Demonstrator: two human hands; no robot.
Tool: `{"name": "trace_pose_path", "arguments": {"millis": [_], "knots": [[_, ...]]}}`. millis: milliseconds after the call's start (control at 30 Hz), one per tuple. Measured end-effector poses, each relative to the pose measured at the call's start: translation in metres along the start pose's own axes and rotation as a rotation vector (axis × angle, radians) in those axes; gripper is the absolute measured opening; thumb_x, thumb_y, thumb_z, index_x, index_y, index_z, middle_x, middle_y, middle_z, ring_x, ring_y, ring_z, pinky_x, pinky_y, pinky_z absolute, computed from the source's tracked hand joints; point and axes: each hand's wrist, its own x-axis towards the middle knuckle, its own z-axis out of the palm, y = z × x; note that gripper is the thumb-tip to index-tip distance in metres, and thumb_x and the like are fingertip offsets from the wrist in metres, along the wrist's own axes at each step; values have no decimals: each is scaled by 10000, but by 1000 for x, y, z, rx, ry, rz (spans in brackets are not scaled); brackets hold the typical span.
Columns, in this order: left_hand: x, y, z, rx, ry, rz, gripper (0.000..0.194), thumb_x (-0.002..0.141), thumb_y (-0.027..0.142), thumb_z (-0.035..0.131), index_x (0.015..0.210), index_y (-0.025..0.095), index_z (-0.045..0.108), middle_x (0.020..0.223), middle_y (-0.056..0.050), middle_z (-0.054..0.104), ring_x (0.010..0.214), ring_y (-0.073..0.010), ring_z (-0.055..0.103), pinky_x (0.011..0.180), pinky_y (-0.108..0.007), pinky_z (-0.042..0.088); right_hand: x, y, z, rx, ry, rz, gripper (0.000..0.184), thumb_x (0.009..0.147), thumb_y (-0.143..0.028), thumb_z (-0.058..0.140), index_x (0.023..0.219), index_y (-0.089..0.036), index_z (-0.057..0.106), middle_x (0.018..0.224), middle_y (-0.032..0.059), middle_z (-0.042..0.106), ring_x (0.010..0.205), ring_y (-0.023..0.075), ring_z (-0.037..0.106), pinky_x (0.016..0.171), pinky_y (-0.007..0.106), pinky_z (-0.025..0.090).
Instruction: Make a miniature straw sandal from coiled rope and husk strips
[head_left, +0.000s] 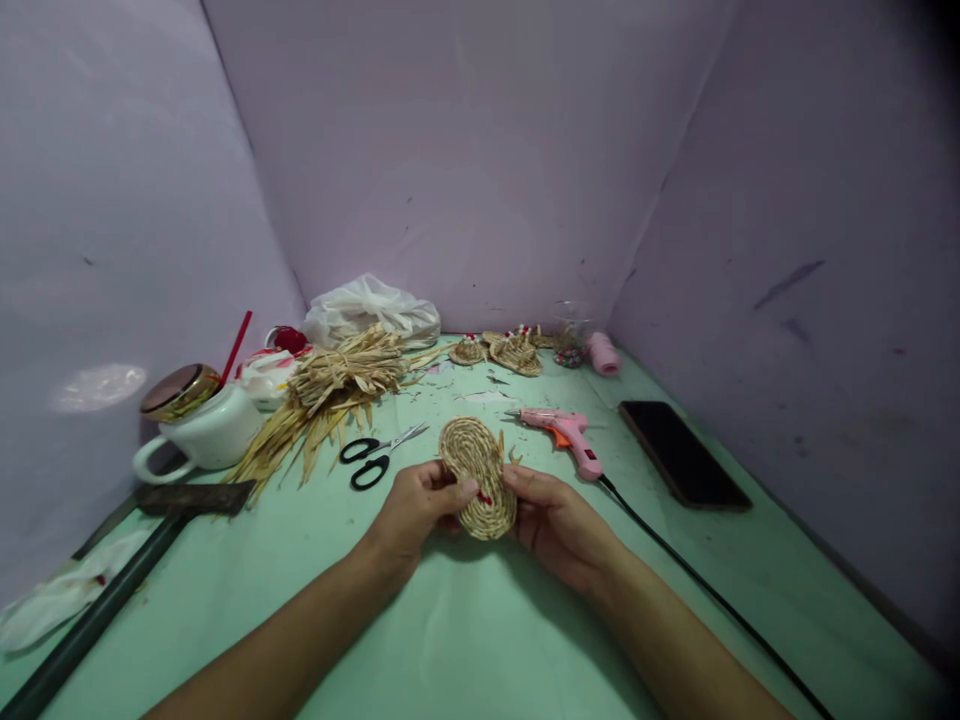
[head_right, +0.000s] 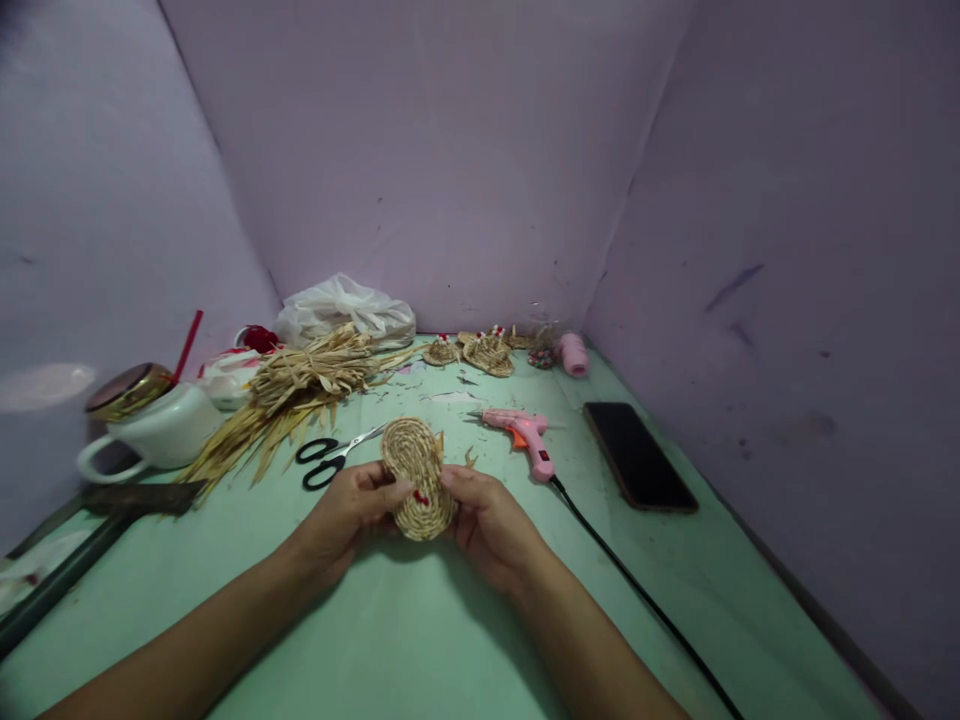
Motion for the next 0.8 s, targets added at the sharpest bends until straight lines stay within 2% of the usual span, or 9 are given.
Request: {"name": "trace_pose_path", "arguments": {"millis": [100,400,633,800], "knots": [[0,-4,3,-10,27,10,307,564,290,722,771,94,609,652,-50,623,513,-110,520,450,-205,369,-1,0,2,14,-44,28,183,735,-204,575,867,-102,651,763,78,679,653,155,608,640,272,459],[-1,-6,4,-87,2,37,277,545,231,708,764,85,621,632,-63,639,564,-164,568,574,-298,450,3,1,0,113,42,133,233,702,-212,458,767,-104,654,653,82,675,623,178,612,652,329,474],[-3,-4,7,-126,25,6,235,546,205,701,741,103,621,627,-45,640,570,-161,571,586,-302,457,1,1,4,60,47,124,207,707,-209,526,823,-87,646,704,86,684,638,162,616,629,284,470],[-3,-3,7,-140,14,6,259,526,196,720,750,102,628,644,-49,652,574,-159,577,585,-296,460,1,3,1,82,47,127,158,656,-160,567,787,-114,642,671,46,672,591,138,599,594,270,465]]}}
